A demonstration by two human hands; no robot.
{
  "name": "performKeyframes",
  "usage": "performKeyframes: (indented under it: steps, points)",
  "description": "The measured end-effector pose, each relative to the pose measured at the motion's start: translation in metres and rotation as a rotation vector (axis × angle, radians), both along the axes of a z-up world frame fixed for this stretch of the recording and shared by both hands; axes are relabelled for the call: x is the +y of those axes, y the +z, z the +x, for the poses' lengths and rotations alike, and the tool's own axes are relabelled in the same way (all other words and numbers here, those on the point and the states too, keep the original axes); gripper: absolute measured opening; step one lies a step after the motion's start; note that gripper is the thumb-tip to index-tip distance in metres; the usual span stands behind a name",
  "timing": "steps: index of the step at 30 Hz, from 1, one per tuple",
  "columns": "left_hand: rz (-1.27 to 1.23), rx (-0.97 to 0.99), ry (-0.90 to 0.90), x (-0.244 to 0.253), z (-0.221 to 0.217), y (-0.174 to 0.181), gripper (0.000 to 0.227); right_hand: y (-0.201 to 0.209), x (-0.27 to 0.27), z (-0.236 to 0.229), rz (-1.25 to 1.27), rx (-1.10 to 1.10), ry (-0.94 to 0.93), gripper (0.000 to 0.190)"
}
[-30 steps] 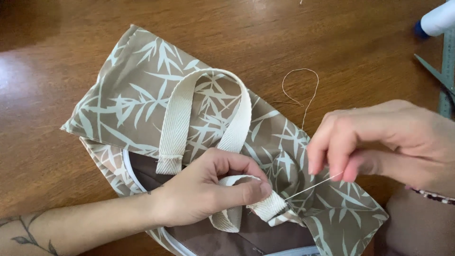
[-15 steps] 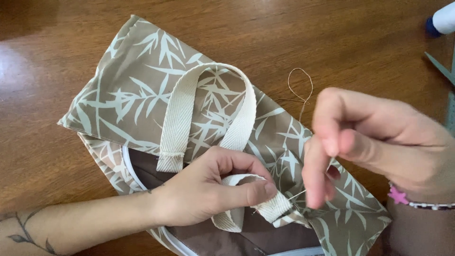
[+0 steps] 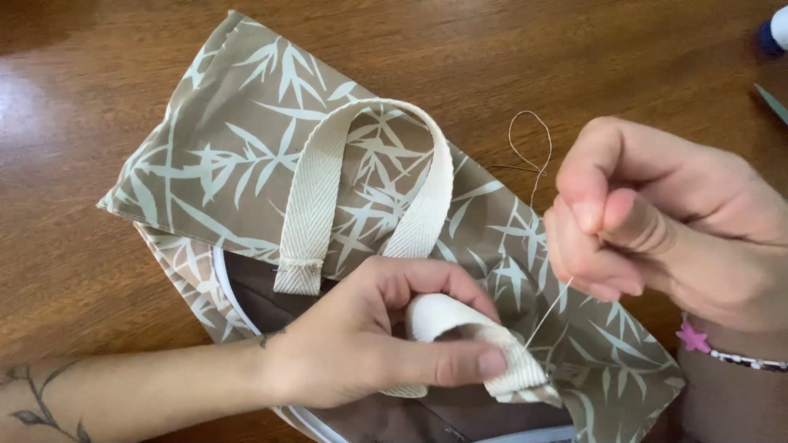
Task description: Hand-sewing a strap onto a fabric tote bag using a needle and thread.
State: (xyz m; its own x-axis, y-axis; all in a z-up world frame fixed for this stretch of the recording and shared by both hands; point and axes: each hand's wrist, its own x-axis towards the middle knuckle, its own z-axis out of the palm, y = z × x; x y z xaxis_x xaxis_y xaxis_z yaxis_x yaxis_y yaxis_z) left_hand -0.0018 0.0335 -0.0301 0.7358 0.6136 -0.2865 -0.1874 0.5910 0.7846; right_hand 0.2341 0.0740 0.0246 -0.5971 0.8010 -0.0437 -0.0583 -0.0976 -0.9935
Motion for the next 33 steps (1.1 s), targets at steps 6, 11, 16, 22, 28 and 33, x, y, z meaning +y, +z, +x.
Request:
performKeyframes:
  steps: [6,11,16,22,28,33]
  points:
    - [-0.057,-0.032,0.049,-0.001,-0.001,0.008,0.033,-0.004,0.007,0.010,-0.021,0.041,0.102,0.019]
    - [-0.016,-0.037,0.024,0.003,-0.004,0.013,0.033,-0.010,0.005,0.030,0.040,0.022,-0.033,0.023]
    - [0.010,-0.065,-0.007,0.005,-0.007,0.016,0.032,-0.017,0.020,0.062,-0.018,0.094,0.145,0.019]
    - [0.008,-0.076,0.001,0.004,-0.006,0.017,0.031,-0.061,0.031,0.126,0.188,-0.065,0.255,0.021]
    - [0.092,0.028,0.042,0.005,-0.005,0.010,0.029,0.005,-0.018,0.017,0.534,-0.760,-0.132,0.041]
    - [0.079,0.000,0.041,0.005,-0.005,0.014,0.032,0.011,-0.010,0.010,0.829,-0.898,0.098,0.034]
